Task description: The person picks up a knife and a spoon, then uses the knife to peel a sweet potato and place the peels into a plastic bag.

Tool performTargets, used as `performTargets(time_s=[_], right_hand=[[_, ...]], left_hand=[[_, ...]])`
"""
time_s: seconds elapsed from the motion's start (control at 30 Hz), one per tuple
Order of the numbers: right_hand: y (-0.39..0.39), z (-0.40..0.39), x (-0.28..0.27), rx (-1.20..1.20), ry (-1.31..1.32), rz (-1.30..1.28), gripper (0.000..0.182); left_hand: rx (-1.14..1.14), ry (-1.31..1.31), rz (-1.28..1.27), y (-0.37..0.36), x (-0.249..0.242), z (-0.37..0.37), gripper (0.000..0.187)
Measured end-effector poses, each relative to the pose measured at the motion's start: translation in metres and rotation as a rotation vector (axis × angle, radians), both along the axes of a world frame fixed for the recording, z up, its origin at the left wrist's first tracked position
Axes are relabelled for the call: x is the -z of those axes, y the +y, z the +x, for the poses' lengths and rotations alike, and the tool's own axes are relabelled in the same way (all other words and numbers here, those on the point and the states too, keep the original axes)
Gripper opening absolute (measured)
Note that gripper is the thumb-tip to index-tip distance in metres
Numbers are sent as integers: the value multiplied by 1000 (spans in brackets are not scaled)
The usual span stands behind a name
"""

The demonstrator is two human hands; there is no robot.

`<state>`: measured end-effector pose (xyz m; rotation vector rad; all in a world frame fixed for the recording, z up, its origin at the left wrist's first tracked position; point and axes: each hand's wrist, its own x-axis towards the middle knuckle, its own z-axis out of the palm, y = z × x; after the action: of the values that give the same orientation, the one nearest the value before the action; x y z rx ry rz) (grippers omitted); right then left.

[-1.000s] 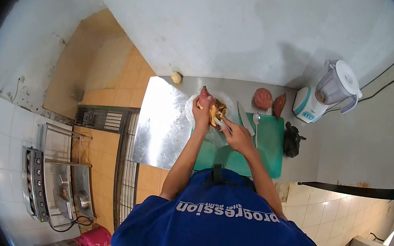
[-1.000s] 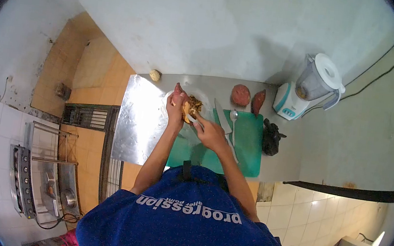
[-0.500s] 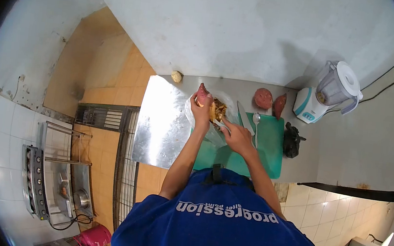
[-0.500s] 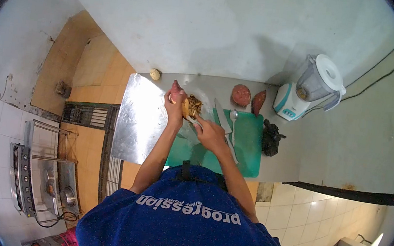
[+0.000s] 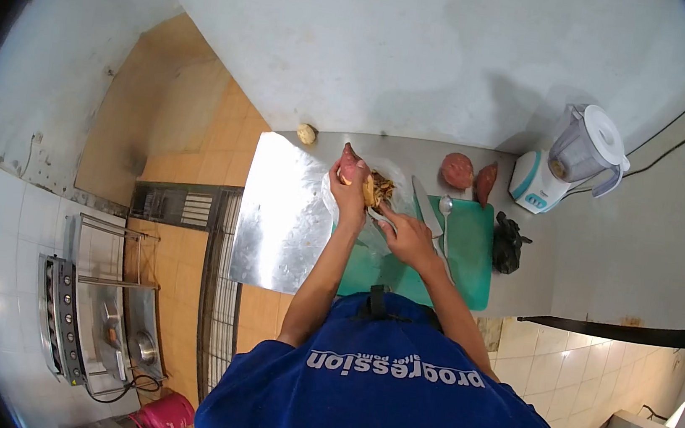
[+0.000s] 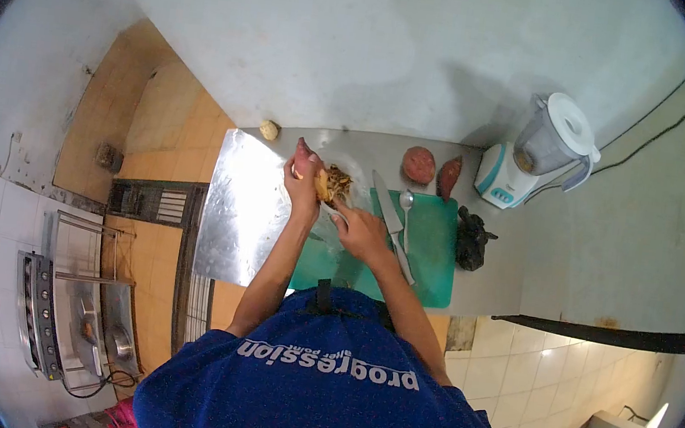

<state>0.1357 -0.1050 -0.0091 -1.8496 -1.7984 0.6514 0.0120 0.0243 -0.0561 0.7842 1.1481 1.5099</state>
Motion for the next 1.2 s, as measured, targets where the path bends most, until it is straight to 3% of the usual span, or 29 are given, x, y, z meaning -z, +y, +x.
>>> performTargets(time_s=[0.17, 0.33, 0.47, 0.57, 0.7, 0.77, 0.8, 0.9, 0.97, 1.07, 1.2], right_hand=[[-12, 16, 23, -23, -76, -116, 45], [1, 4, -20, 58, 98, -55, 44], [-2, 7, 9, -6, 28, 8, 46], [-10, 23, 14, -21, -31, -165, 46], [7, 21, -15, 80, 153, -102, 45], [16, 7, -26, 71, 190, -56, 45], [19, 0, -28, 56, 167, -60, 45], [10, 4, -28, -21, 72, -156, 46], [2, 14, -4, -61, 23, -138, 45], [2, 17, -39, 19, 110, -177, 47], [16, 8, -41, 14, 111, -70, 46]], left_hand=[[-49, -216, -11, 13, -6, -11, 66], [-24, -92, 17, 5, 6, -4, 62], [24, -276, 13, -2, -21, -4, 49], [44, -400, 54, 9, -21, -18, 36], [69, -440, -32, 2, -12, -15, 35], [222, -402, -49, 2, 10, -10, 36], [206, -492, -52, -6, -9, -2, 28], [261, -601, -113, 10, 8, -14, 39], [187, -571, -64, 18, 13, -22, 39], [151, -648, -83, 14, 10, -21, 35], [167, -524, -81, 5, 20, -3, 28]])
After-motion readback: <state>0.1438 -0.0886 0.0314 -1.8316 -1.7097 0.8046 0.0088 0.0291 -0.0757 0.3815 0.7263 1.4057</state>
